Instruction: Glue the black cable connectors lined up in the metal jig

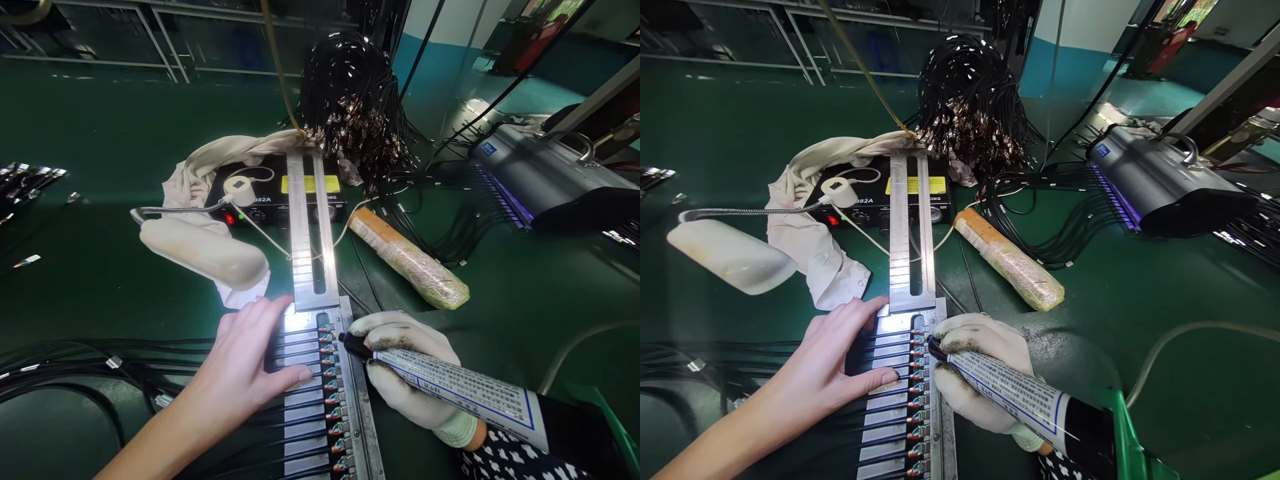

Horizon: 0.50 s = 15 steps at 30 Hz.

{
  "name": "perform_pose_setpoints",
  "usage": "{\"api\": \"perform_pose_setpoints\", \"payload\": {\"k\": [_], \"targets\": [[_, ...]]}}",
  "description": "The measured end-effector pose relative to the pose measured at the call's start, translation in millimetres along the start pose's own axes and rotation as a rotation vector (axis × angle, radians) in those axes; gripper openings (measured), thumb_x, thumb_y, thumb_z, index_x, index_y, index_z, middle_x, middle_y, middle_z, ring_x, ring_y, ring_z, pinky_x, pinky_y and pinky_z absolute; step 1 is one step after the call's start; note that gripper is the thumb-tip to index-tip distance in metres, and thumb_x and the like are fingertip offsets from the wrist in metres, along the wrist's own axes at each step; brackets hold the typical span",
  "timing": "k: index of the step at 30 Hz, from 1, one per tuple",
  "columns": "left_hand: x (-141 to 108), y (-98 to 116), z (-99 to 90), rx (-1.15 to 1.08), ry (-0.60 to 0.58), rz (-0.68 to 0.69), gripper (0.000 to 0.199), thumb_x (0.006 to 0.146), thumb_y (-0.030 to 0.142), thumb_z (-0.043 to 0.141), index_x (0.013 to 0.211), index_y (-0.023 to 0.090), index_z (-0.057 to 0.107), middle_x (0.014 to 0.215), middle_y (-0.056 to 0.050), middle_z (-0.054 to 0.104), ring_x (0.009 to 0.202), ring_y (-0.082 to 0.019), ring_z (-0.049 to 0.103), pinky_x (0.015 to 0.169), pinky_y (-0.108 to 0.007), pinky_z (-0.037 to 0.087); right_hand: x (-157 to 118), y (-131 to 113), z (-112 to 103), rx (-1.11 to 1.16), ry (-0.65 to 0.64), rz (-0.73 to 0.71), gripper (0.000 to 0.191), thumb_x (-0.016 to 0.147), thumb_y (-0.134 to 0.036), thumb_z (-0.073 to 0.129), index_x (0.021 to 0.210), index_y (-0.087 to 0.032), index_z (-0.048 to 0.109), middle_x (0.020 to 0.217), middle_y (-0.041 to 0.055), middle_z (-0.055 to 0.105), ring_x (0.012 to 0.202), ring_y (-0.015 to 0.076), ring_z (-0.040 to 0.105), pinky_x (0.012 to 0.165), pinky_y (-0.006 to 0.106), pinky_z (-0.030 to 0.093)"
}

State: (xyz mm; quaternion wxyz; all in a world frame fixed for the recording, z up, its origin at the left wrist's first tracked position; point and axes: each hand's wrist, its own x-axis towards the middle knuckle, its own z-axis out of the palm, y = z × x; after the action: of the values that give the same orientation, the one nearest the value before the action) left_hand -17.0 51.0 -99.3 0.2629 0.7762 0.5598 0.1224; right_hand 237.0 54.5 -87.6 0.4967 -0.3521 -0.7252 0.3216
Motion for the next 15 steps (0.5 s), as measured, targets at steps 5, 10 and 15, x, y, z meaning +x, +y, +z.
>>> {"api": "perform_pose_setpoints", "payload": {"k": [5,10,15], "targets": [[0.0,0.4,-1.1,0.003,-0.019,-0.011,0.072,0.081,0.068,0.058,0.137,0.031,0.032,0.116,-0.005,0.054,0.108,-0.029,0.049,0.089,-0.043,0.035,2.2,0.0,0.7,0.007,-0.002,-0.005,0.027,0.069,-0.004,0.065,0.092,-0.018,0.064,0.098,0.0058,0.069,0.087,0.0203,0.069,0.078,0.033,0.059],[-0.4,0.7,-1.8,0.000,-0.021,-0.016,0.073,0.081,0.069,0.057,0.138,0.031,0.032,0.117,-0.005,0.053,0.109,-0.029,0.049,0.090,-0.042,0.035,4.0,-1.7,0.9,0.011,0.016,-0.006,0.029,0.069,-0.004,0.064,0.093,-0.018,0.065,0.097,0.0062,0.069,0.086,0.0213,0.069,0.077,0.035,0.060],[0.8,1.1,-1.1,-0.008,-0.012,-0.010,0.072,0.081,0.068,0.059,0.137,0.031,0.033,0.115,-0.005,0.054,0.108,-0.029,0.049,0.089,-0.042,0.035,2.9,0.5,1.2,0.018,0.012,-0.003,0.029,0.069,-0.003,0.065,0.094,-0.018,0.064,0.099,0.0065,0.069,0.087,0.0216,0.069,0.078,0.035,0.060]]}}
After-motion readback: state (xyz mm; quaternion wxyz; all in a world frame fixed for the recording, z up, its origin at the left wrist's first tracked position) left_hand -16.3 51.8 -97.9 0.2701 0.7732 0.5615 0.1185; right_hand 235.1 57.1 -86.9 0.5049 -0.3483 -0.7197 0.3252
